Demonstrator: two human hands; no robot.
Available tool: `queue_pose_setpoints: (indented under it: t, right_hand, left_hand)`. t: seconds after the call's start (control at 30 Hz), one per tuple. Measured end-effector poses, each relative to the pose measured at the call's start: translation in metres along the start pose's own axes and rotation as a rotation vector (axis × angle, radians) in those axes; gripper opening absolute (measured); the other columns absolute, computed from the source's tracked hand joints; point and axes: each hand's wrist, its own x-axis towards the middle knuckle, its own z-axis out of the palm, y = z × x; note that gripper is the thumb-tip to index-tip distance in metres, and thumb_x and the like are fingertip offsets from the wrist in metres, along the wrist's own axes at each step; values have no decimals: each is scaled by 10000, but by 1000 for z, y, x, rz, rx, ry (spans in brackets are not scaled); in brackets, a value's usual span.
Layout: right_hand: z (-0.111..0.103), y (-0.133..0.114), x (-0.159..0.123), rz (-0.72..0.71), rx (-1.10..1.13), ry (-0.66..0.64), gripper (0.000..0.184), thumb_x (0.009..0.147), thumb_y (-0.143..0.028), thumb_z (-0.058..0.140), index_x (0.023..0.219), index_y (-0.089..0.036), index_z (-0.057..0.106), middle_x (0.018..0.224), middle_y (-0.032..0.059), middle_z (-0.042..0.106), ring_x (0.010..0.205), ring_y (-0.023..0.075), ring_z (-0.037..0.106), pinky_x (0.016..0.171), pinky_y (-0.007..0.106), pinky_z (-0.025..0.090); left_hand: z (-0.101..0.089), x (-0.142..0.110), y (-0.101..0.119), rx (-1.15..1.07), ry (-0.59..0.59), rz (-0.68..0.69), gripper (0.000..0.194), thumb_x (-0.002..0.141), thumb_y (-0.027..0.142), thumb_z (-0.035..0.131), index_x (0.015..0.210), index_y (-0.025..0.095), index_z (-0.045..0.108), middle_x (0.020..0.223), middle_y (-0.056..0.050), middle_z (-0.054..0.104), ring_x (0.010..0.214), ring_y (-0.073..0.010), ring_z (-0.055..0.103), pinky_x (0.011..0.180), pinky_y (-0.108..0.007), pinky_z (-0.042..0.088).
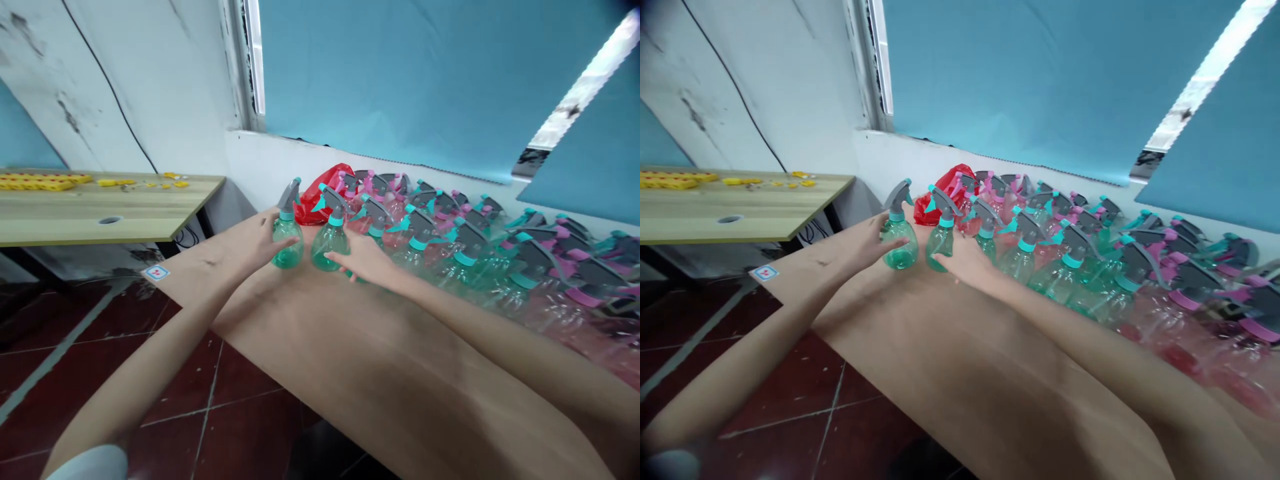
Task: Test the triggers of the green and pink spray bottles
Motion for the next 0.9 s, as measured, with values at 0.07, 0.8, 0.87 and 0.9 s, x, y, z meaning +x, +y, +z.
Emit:
queue_pose_setpoints:
  t: [0.07, 0.8, 0.87, 0.9]
  right_hand:
    - [5, -3, 5, 25, 6, -7, 767, 844, -381, 608, 1443, -32, 280, 767, 109, 695, 370, 169, 583, 485, 354, 512]
    - [18, 5, 30, 56, 17, 166, 800, 764, -520, 670, 1305, -17, 363, 836, 155, 691, 661, 262, 692, 651, 396, 548]
    - [19, 4, 30, 46, -14, 193, 830, 743, -548, 679, 1294, -6, 377, 947, 217, 677, 851, 324, 691, 730, 425, 539]
    - [20, 3, 30, 41, -35, 206, 825, 737, -563, 679, 1278, -7, 399, 1026, 252, 654, 959, 355, 663, 779, 444, 526]
  left_hand:
    - [8, 10, -2, 7, 5, 13, 602, 740, 481, 667, 1240, 217, 460, 1311, -116, 533, 1242, -313, 469, 1029, -459, 372]
    - [18, 20, 2, -4, 16, 54, 632, 752, 525, 662, 1226, 159, 461, 1277, -152, 556, 1209, -303, 501, 1018, -448, 392]
    - [17, 19, 4, -4, 14, 42, 623, 752, 519, 665, 1220, 156, 472, 1248, -147, 571, 1182, -295, 522, 1006, -444, 408]
    - [17, 19, 6, -8, 16, 35, 626, 754, 510, 668, 1231, 156, 469, 1245, -145, 570, 1176, -287, 528, 1000, -434, 417]
